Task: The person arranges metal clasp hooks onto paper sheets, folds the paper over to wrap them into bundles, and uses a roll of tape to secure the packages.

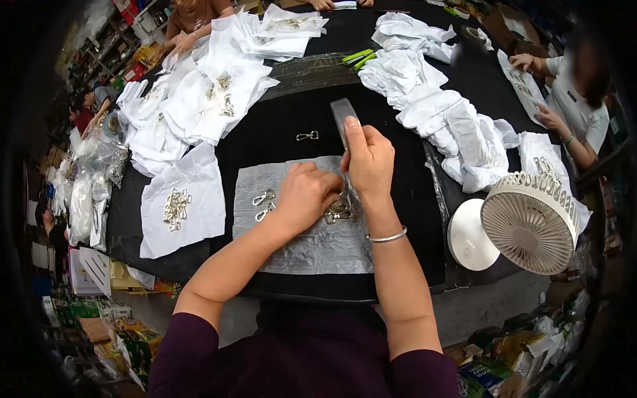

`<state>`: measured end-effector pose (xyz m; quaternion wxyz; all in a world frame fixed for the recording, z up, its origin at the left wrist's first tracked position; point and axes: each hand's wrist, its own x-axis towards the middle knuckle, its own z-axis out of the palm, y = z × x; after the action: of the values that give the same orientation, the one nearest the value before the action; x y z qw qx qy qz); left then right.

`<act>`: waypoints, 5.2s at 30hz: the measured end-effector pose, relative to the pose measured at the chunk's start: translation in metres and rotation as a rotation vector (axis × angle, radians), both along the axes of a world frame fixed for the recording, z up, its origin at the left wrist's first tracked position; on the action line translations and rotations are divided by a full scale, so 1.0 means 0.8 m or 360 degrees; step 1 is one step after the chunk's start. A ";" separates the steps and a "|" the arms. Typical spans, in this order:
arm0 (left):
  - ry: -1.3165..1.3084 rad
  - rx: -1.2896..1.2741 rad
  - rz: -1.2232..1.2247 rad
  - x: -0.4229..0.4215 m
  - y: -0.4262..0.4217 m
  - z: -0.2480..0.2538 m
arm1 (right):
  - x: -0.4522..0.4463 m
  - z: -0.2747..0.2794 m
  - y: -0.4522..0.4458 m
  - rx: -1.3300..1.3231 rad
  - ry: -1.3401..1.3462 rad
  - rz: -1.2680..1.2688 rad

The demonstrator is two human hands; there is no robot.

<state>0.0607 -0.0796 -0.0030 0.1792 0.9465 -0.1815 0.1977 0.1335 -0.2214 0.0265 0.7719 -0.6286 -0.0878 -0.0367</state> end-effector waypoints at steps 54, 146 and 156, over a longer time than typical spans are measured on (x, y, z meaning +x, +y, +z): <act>0.0514 -0.0823 0.0009 -0.065 0.037 0.025 | -0.232 0.036 -0.095 -0.0418 0.0153 0.0541; -0.0163 -0.0779 -0.0187 -0.019 0.000 -0.036 | -0.159 0.041 -0.112 0.0258 0.0271 0.0174; -0.0120 -0.0671 0.0035 -0.035 0.007 -0.032 | -0.113 0.004 -0.028 -0.0141 0.0002 0.0269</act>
<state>0.0324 -0.0741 -0.0286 0.3642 0.8819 -0.1325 0.2685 0.0432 -0.2439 0.0294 0.7437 -0.6525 -0.1416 0.0330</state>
